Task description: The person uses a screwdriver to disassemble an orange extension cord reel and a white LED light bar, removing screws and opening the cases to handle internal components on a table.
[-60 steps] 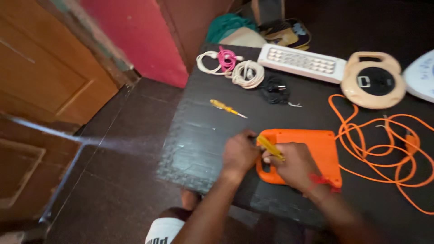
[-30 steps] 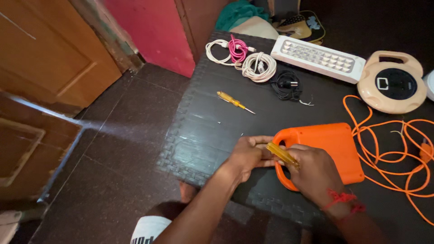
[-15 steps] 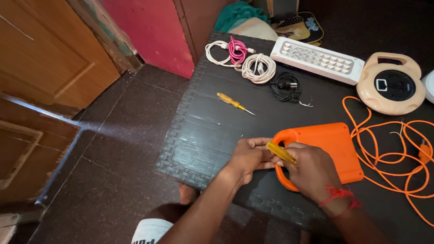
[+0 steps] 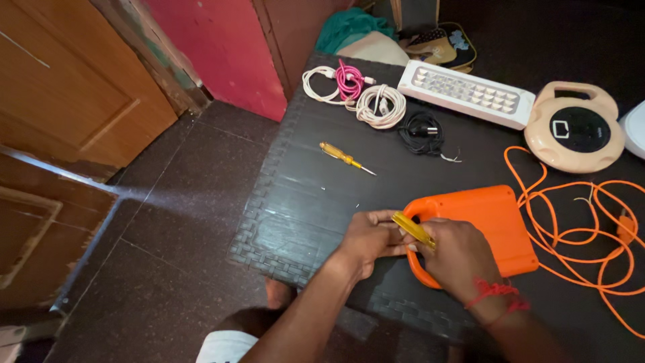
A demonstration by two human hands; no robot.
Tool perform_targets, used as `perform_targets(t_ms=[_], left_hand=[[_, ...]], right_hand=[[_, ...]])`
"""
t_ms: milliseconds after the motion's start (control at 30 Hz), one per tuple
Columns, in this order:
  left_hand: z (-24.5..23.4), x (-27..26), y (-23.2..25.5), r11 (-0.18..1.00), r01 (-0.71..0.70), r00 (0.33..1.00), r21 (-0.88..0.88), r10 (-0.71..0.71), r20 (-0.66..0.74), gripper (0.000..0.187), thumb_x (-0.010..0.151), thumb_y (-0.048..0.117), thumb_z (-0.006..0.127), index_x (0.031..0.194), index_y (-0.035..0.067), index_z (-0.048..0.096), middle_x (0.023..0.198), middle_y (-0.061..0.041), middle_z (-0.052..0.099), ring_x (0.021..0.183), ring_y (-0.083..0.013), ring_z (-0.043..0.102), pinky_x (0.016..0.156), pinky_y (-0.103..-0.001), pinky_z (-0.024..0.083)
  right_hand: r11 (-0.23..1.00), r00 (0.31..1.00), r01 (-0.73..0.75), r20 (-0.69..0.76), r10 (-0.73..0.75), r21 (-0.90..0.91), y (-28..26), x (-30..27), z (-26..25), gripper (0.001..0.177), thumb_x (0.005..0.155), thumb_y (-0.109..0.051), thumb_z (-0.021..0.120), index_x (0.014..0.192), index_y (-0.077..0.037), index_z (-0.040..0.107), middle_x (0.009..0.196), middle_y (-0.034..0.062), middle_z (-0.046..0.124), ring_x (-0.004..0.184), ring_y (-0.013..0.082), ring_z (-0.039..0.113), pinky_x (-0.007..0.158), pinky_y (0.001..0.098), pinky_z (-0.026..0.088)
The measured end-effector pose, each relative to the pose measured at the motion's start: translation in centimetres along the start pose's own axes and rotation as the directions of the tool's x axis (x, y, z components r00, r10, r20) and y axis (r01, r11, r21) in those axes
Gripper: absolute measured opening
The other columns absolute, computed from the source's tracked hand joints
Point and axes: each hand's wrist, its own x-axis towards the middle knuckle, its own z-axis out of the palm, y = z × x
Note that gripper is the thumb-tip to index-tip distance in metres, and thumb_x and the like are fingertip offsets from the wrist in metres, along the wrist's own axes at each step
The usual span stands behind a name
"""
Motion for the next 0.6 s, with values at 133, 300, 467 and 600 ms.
perform_targets(t_ms=[133,300,467,600], left_hand=[[-0.1,0.1,-0.2,1.000,0.002,1.000,0.002,-0.002,0.006,0.027,0.092,-0.004,0.062,0.118,-0.004,0.066,0.101,-0.015,0.075,0.087,-0.0210,0.076,0.083,-0.034,0.064],[-0.3,0.5,-0.6,1.000,-0.006,1.000,0.027,0.005,0.010,0.022,0.093,-0.004,0.063,0.115,-0.006,0.068,0.101,-0.015,0.074,0.086,-0.0207,0.075,0.083,-0.034,0.064],[-0.4,0.7,-0.9,0.999,0.013,1.000,0.040,-0.013,-0.003,0.023,0.091,-0.007,0.061,0.113,-0.007,0.068,0.101,-0.015,0.074,0.086,-0.0214,0.075,0.084,-0.035,0.064],[-0.6,1.1,-1.3,1.000,0.014,1.000,0.021,-0.014,-0.017,0.023,0.091,-0.008,0.061,0.112,-0.007,0.068,0.099,-0.015,0.073,0.084,-0.0219,0.074,0.084,-0.036,0.066]], right_hand=[[0.999,0.999,-0.024,-0.023,0.024,-0.035,0.4,-0.1,0.7,0.010,0.083,-0.022,0.072,0.086,-0.018,0.080,0.084,0.0125,0.074,0.079,0.0360,0.071,0.070,0.0493,0.055],[0.996,0.997,-0.012,-0.080,0.005,-0.092,1.0,-0.1,1.3,0.014,0.085,-0.017,0.068,0.091,-0.019,0.080,0.080,0.0151,0.073,0.074,0.0375,0.071,0.070,0.0509,0.056],[0.993,0.997,-0.060,-0.049,0.056,-0.103,0.5,-0.1,1.3,0.012,0.084,-0.025,0.073,0.087,-0.016,0.080,0.080,0.0159,0.073,0.074,0.0386,0.070,0.069,0.0508,0.056],[0.997,0.998,-0.056,-0.037,0.054,-0.054,0.1,-0.2,0.9,0.013,0.081,-0.026,0.075,0.087,-0.015,0.080,0.079,0.0149,0.073,0.071,0.0368,0.071,0.067,0.0495,0.056]])
